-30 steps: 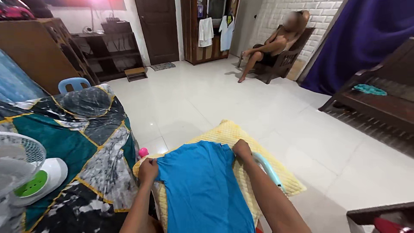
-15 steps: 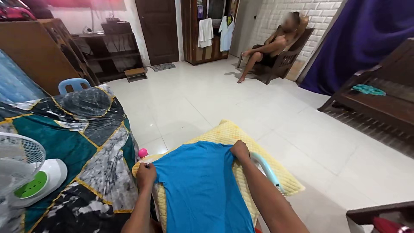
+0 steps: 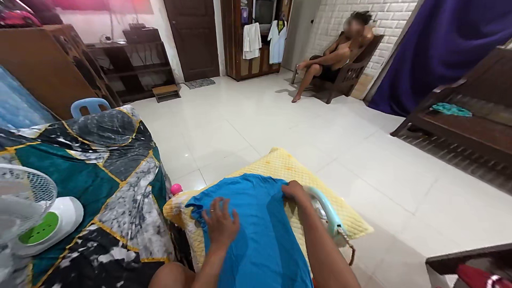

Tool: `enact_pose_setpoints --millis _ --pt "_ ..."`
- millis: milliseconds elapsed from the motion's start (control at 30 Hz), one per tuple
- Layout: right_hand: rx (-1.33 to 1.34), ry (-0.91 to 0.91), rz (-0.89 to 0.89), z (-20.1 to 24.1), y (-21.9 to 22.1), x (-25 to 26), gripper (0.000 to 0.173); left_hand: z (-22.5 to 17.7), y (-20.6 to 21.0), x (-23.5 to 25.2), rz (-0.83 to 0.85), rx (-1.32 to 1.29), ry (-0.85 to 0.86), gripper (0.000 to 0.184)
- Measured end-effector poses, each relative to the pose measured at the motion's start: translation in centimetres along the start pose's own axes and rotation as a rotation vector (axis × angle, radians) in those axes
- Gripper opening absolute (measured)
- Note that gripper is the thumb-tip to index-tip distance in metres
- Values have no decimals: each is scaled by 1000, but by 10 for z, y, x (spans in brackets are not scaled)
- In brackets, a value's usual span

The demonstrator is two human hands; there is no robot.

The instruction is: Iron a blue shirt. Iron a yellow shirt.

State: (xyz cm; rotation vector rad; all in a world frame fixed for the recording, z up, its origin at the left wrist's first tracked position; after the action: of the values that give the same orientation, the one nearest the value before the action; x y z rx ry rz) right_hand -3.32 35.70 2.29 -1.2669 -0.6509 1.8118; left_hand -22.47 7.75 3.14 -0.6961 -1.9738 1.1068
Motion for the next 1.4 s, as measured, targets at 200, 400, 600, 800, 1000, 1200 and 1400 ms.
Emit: enact_pose_setpoints --millis 200,400,600,800,1000,1200,1400 --pt "158 -41 -166 -10 -9 -11 45 -19 47 -11 218 121 -72 67" --pt "-50 -40 -341 -3 -8 -45 57 42 43 -17 287 154 -325 78" --pt "-436 -577 -377 35 51 -59 55 53 45 -23 283 208 -342 81" --pt "-516 -373 -312 26 52 -36 77 46 41 -15 289 220 -338 83" --pt "-545 -463 -222 28 67 -8 74 31 64 6 327 115 -67 86" --pt "-475 -406 -326 31 12 -58 76 57 54 0 284 129 -187 84" --pt "-221 -62 -412 -64 -71 -108 68 23 39 -31 305 155 -189 84"
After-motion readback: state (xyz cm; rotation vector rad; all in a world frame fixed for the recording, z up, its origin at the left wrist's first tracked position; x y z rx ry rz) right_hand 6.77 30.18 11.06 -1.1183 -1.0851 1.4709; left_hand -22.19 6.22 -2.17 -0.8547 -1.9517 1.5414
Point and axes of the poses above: each hand's wrist, its own x-axis towards the middle knuckle, its own y-axis out of the palm, z = x × y, the point moved 9 cm from there along x, towards the middle knuckle, and after that the axes turned 8 degrees about y, right-handed, at the moved point
